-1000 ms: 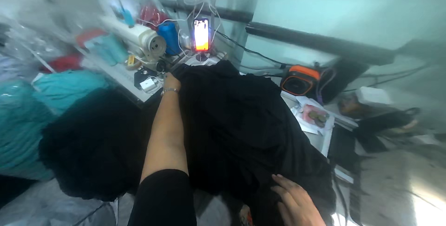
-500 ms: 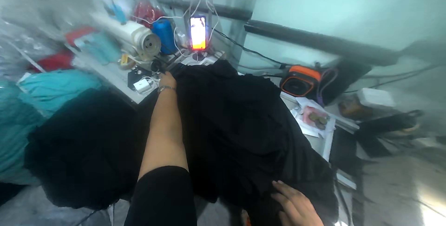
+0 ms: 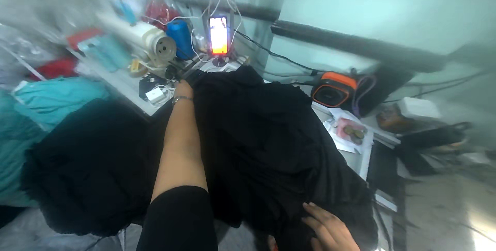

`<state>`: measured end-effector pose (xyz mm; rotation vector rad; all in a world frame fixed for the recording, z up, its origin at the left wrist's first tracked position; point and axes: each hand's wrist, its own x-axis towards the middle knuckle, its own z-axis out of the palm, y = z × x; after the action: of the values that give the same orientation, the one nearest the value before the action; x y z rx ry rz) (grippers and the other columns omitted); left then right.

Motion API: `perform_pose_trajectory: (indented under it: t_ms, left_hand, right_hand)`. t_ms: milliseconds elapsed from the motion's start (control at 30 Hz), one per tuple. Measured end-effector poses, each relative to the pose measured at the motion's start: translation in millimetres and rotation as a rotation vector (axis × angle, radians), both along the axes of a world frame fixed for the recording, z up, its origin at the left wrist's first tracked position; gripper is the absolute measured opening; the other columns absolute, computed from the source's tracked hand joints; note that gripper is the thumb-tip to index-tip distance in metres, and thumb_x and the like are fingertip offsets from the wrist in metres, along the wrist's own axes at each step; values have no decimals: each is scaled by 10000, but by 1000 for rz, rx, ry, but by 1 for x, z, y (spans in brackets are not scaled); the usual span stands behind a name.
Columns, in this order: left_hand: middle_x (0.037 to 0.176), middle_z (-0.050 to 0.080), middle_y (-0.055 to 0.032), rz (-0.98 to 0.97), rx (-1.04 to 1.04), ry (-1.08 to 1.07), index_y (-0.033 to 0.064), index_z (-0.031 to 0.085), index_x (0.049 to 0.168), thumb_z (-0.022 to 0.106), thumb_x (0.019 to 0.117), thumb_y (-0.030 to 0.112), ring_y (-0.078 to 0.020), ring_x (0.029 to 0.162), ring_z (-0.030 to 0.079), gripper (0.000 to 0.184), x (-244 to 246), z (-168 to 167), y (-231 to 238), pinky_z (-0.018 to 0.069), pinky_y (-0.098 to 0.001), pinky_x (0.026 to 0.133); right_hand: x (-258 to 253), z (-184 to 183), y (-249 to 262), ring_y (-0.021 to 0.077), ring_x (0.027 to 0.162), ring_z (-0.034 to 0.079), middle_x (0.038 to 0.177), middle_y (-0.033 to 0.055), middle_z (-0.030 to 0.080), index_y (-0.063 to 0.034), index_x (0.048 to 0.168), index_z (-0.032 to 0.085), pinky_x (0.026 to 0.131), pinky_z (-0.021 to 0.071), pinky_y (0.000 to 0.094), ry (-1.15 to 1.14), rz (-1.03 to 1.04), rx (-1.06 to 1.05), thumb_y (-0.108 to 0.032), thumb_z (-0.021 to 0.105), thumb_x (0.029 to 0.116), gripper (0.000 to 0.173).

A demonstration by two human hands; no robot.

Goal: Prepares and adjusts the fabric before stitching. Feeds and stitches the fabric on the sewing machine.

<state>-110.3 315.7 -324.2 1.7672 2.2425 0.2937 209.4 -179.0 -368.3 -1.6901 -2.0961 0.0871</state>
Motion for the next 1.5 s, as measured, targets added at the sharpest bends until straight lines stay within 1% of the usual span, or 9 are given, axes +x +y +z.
perform_pose_trajectory:
  t_ms: [333, 467, 567, 733, 933, 1000, 1100, 1167, 1500]
  left_hand:
    - [1474, 455, -344, -33, 17, -3, -89, 432, 1458, 711, 958, 251, -517, 1270, 560, 666, 0, 6, -2, 498, -649, 1003]
    - [1438, 481, -360, -93, 31, 8, -85, 448, 1444, 695, 970, 214, -524, 1261, 564, 613, -2, 4, -2, 492, -652, 1009]
    - [1415, 501, -369, -124, 44, -27, -74, 415, 1480, 708, 949, 177, -537, 1270, 552, 656, -4, 0, 0, 474, -665, 1026]
    - [1413, 505, -361, -84, 56, -43, -10, 377, 1517, 724, 925, 129, -538, 1240, 576, 700, -3, 3, -2, 496, -669, 994]
    - [1313, 591, -341, -58, 52, -10, -23, 367, 1484, 690, 946, 126, -510, 1195, 622, 645, 1, 8, -5, 517, -645, 967]
    - [1291, 605, -341, -85, 58, -11, -16, 403, 1467, 674, 946, 112, -517, 1179, 628, 602, 0, 9, -6, 517, -663, 951]
    - [1261, 639, -319, -177, 75, 5, -17, 586, 1330, 649, 956, 94, -515, 1193, 616, 395, -4, 7, -6, 494, -694, 962]
    - [1247, 665, -287, -225, 93, 19, 18, 658, 1268, 637, 957, 93, -503, 1196, 620, 320, -6, 7, -6, 484, -704, 963]
    - [1239, 671, -272, -269, 112, 18, 55, 661, 1268, 640, 963, 120, -504, 1211, 606, 313, -9, 4, -1, 471, -699, 986]
  right_hand:
    - [0, 0, 0, 351, 1267, 619, 1277, 187, 692, -49, 1076, 720, 1087, 471, 462, 8, -4, 2, -55, 549, 944, 217]
    - [1, -1, 0, 342, 1264, 623, 1276, 178, 697, -52, 1079, 729, 1086, 473, 454, -8, -6, 9, -59, 545, 945, 228]
    - [1, -1, 0, 358, 1258, 625, 1272, 190, 695, -47, 1076, 724, 1077, 478, 471, -7, 0, 7, -59, 548, 941, 222]
    - [0, 0, 0, 353, 1257, 625, 1275, 190, 693, -52, 1079, 724, 1080, 474, 465, 4, -6, 3, -60, 554, 942, 219]
    - [0, 0, -1, 347, 1263, 621, 1280, 184, 692, -61, 1080, 723, 1087, 468, 460, 5, -6, -2, -77, 544, 952, 221]
    - [1, 0, 0, 349, 1261, 621, 1274, 187, 693, -60, 1074, 715, 1086, 466, 459, 2, -5, 1, -77, 541, 953, 213]
    - [0, 0, -1, 355, 1257, 624, 1272, 195, 693, -52, 1073, 715, 1084, 469, 463, 14, -5, 3, -67, 539, 946, 218]
    - [1, 0, 0, 353, 1260, 622, 1276, 191, 692, -52, 1078, 714, 1083, 470, 465, 15, -7, 3, -64, 537, 945, 222]
    - [0, 0, 0, 343, 1263, 621, 1274, 186, 694, -54, 1076, 718, 1085, 471, 458, 13, -8, 2, -63, 543, 944, 220]
